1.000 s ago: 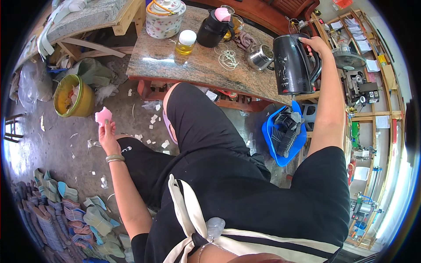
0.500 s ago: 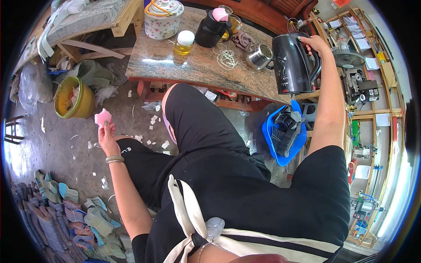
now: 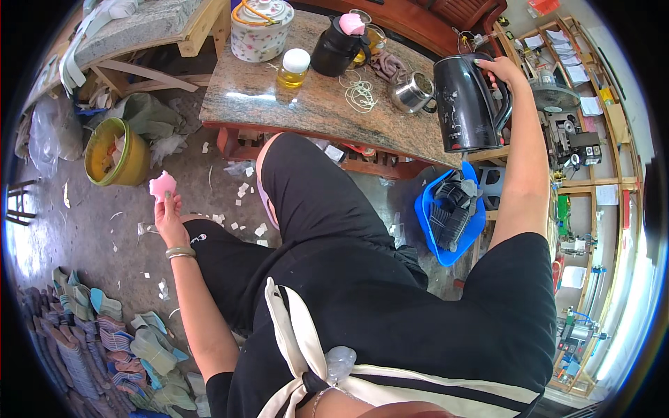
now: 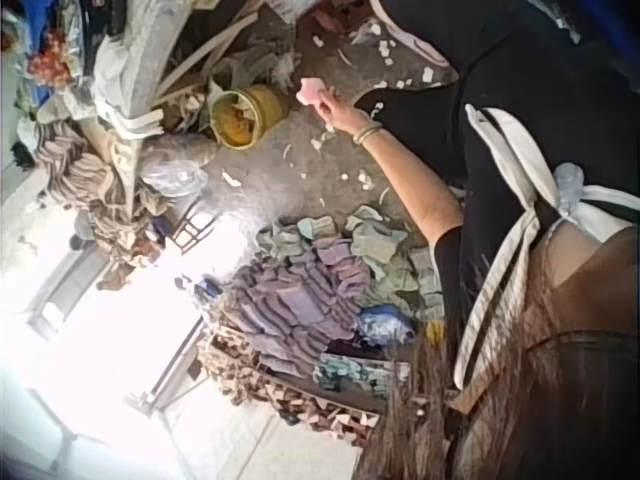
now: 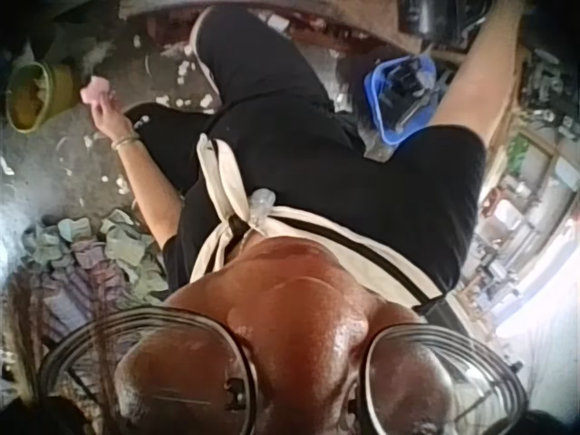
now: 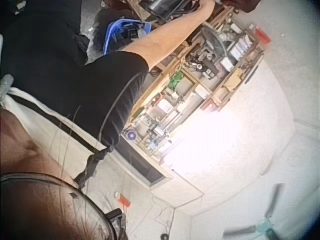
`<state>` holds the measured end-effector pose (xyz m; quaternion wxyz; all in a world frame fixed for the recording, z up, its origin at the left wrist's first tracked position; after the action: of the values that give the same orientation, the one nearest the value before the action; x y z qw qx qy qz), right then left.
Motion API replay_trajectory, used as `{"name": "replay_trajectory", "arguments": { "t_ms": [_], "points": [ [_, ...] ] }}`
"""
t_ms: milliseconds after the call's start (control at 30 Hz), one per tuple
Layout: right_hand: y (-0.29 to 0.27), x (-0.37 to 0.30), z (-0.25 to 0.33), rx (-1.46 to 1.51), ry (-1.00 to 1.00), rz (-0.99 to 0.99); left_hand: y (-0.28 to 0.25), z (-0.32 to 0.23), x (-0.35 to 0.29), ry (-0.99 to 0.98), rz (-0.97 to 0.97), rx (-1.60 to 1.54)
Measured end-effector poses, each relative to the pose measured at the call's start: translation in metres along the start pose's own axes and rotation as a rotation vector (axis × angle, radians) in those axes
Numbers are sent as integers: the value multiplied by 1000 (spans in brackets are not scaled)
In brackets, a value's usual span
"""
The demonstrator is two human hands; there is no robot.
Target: Preparing shoe components by applying adhesive or sealant to foam inserts.
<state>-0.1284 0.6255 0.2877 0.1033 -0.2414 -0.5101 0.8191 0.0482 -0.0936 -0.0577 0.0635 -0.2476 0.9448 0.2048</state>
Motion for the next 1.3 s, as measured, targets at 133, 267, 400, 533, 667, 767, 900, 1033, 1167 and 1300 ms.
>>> {"name": "replay_trajectory", "arguments": {
  "t_ms": [133, 267, 400, 533, 667, 767, 900, 1033, 1167, 1300],
  "points": [
    [-1, 5, 0, 0, -1, 3, 1, 1, 1, -6, -2, -1],
    [2, 8, 4, -50, 5, -2, -1, 2, 1, -7, 2, 15],
    [2, 10, 7, -97, 9, 18, 1, 1, 1, -7, -6, 6],
    [4, 17, 9, -101, 34, -7, 2, 1, 1, -11, -4, 16],
    [5, 18, 13, -130, 15, 6, 1, 1, 1, -4, 1, 24],
    [5, 17, 13, -128, 7, 6, 2, 1, 1, -5, 2, 27],
    [5, 20, 11, -118, 10, 11, 2, 1, 0, -8, -4, 33],
    [6, 21, 12, -125, 3, 8, 2, 0, 0, 2, 3, 37],
    [6, 20, 11, -132, 6, 8, 4, -2, -1, -2, 9, 39],
    [6, 18, 12, -114, 16, 7, 3, -1, -1, -4, 10, 38]
  ]
}}
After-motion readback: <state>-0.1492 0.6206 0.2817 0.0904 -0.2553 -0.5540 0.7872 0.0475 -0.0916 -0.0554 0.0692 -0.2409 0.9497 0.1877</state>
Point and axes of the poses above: each hand's wrist, its own x-axis towards the middle knuckle, its own y-axis out of the palm, z = x × y, the point moved 4 cm from there along x, towards the middle knuckle, and after that the axes turned 3 degrees about z, right-handed, at the moved point
